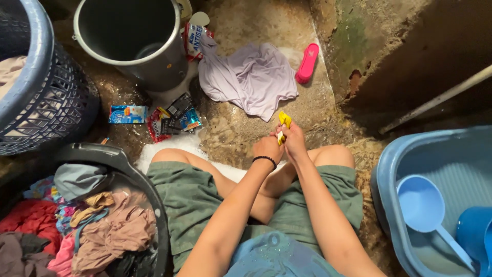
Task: Hand washing clothes on the floor using a brush and soap.
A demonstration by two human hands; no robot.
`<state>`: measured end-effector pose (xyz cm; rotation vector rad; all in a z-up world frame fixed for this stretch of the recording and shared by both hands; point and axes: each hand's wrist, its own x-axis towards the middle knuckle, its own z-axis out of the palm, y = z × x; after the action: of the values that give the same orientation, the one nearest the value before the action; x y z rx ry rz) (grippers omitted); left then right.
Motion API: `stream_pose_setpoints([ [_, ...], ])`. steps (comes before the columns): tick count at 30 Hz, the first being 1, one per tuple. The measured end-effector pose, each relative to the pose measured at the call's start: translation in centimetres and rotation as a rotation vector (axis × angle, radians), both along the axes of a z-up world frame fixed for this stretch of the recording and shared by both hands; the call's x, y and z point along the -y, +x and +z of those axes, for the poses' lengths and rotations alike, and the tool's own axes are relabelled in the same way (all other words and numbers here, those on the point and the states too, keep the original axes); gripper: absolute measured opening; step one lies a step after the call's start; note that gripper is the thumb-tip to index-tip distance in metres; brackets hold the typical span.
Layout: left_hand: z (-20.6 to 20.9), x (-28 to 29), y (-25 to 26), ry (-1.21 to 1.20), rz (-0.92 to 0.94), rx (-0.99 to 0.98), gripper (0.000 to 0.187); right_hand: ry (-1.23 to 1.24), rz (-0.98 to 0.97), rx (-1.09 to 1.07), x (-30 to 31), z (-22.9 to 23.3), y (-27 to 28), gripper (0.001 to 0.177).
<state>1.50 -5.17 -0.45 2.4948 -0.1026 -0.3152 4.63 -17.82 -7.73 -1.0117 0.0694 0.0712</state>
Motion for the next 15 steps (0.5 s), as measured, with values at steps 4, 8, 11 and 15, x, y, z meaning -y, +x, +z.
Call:
stream_pose_setpoints([
  [4,-3.3,1.4,1.7,0.001,-0.034,-0.003,0.032,-0.051,0.057,-0.032,0.4,1.8,0.9,0.021],
  [8,-8.0,4.3,3.7,-0.202,-0.044,-0.072,0.029,-0.417,0.043,-0.054,2.1,0.6,2.6,0.021],
  [11,-13.8,7.5,5.3,-0.647,-0.138,-0.214,0.034,-0.661,0.006,-0.091,3.7,1.7,4.9,0.022],
  [15,-12.8,7.4,6.3,-0.616,-0.221,-0.029,0.073,-1.177,0.038,0.107,4.7,2.9,8.7,0.02],
])
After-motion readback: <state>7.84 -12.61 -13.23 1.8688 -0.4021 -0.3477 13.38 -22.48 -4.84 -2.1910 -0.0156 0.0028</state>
